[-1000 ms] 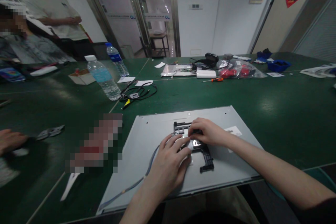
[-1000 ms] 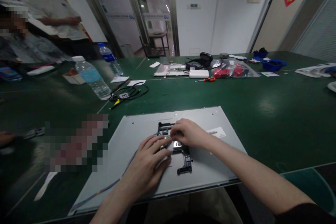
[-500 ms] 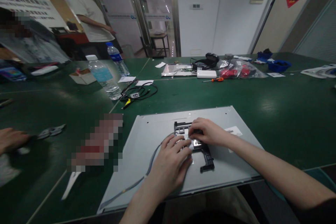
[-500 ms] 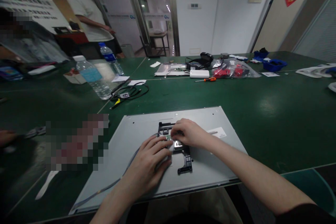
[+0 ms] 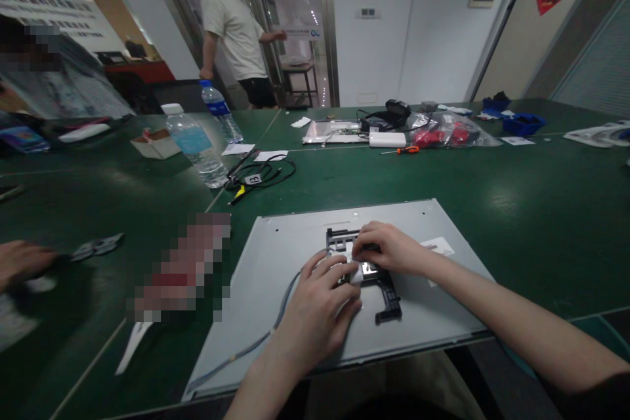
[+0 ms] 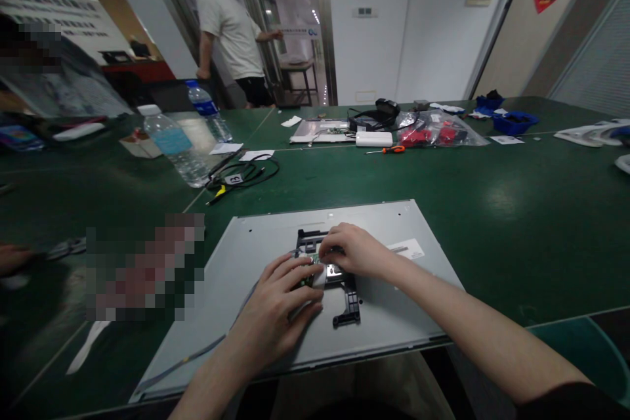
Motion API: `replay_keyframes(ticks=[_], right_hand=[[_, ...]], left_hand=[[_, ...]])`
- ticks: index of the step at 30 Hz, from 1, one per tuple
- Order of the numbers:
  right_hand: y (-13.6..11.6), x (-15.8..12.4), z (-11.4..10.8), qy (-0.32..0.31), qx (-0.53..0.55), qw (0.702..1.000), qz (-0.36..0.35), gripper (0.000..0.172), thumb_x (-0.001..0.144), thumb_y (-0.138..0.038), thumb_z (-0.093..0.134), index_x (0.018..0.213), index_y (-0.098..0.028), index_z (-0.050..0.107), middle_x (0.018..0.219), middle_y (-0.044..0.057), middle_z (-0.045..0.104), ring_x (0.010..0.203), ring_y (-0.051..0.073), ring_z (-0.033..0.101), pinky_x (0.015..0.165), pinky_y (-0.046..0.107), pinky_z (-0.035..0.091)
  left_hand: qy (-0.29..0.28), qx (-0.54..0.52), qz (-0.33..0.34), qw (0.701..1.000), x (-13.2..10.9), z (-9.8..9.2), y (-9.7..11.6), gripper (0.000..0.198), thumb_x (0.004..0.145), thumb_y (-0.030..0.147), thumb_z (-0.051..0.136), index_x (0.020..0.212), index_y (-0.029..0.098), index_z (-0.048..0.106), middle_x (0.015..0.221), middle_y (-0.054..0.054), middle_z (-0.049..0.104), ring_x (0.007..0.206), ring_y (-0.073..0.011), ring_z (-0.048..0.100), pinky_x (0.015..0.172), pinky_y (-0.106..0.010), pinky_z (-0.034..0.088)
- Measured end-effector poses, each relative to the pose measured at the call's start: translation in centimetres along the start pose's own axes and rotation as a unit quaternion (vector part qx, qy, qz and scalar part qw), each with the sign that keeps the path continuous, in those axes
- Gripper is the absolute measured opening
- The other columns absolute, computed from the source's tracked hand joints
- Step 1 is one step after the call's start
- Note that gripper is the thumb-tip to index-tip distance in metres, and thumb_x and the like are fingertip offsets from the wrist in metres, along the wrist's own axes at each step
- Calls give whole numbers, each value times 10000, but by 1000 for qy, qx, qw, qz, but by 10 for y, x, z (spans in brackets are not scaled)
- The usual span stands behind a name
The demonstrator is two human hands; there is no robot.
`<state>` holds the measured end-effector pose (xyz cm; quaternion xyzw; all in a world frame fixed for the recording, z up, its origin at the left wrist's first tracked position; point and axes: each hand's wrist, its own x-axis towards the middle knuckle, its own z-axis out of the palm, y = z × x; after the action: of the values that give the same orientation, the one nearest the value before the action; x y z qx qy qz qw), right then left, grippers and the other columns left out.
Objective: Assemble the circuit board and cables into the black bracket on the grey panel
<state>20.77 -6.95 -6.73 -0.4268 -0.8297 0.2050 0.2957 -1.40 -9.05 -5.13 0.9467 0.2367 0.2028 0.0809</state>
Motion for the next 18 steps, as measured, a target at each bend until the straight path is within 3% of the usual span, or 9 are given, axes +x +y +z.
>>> replay_keyframes(ticks=[18], right_hand=[[1,0,0,2,-3,1000,6,70,869,-147,654,900,-192,697,884,42,666,897,179,585,816,308,439]], left_hand=[[18,-5,-3,1000,0,-2,1,76,859,219,628,857,249,697,955,-35,603,975,-234,534,987,-499,410]])
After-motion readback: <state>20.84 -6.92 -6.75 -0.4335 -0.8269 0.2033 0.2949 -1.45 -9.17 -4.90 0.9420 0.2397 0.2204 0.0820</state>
